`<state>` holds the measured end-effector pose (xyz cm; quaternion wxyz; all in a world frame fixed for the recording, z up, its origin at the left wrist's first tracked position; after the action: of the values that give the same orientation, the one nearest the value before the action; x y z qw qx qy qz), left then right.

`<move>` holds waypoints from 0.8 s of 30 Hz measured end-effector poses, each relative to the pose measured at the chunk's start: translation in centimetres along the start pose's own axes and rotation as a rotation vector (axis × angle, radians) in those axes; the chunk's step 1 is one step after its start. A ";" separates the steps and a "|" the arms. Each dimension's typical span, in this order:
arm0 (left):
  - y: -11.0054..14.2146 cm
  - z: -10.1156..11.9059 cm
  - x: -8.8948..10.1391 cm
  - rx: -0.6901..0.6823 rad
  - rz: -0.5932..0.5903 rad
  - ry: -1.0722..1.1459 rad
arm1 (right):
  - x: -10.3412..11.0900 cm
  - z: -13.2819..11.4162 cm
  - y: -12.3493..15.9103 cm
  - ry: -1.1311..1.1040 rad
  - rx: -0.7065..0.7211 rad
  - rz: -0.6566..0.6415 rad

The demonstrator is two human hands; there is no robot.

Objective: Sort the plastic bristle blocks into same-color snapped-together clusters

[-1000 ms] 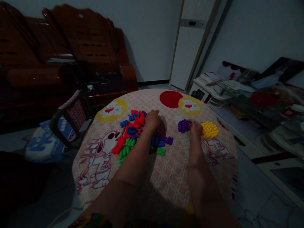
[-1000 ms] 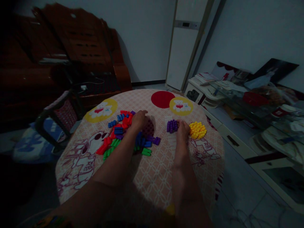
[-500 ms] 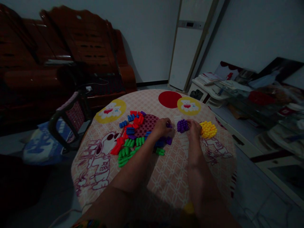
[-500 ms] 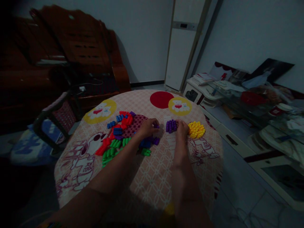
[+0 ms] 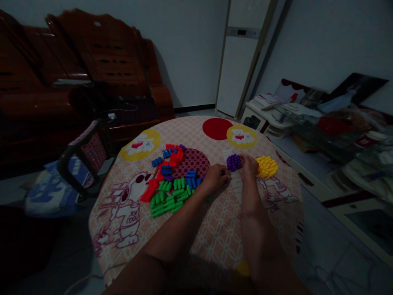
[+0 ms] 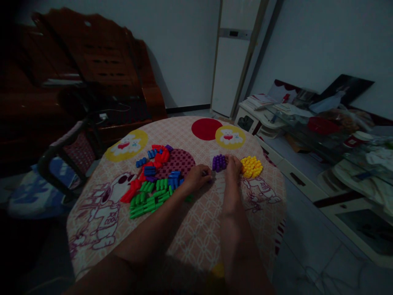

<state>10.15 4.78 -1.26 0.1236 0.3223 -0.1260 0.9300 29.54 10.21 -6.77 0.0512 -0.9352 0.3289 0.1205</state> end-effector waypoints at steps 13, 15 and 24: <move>-1.4 6.0 -1.8 -0.287 0.021 -0.090 | 0.0 -0.2 -0.5 0.089 -0.009 -0.009; -1.5 7.3 -2.9 -0.386 -0.027 -0.131 | 0.0 -0.3 -1.0 0.116 -0.020 -0.039; -3.3 7.7 -4.5 -0.428 -0.139 -0.240 | 0.4 -1.4 -0.1 0.056 -0.005 -0.048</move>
<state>18.96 4.82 2.26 0.2366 0.4048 -0.3112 0.8267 30.11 9.79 -5.52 0.0424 -0.9461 0.3071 0.0937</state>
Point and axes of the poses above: each hand's wrist, its own y-axis away from the middle knuckle, its own x-axis out of the back of the hand, z = x × y, the point moved 10 cm from there along -y, towards the middle knuckle, and after that the axes turned 4 degrees about z, right-handed, at the moved point
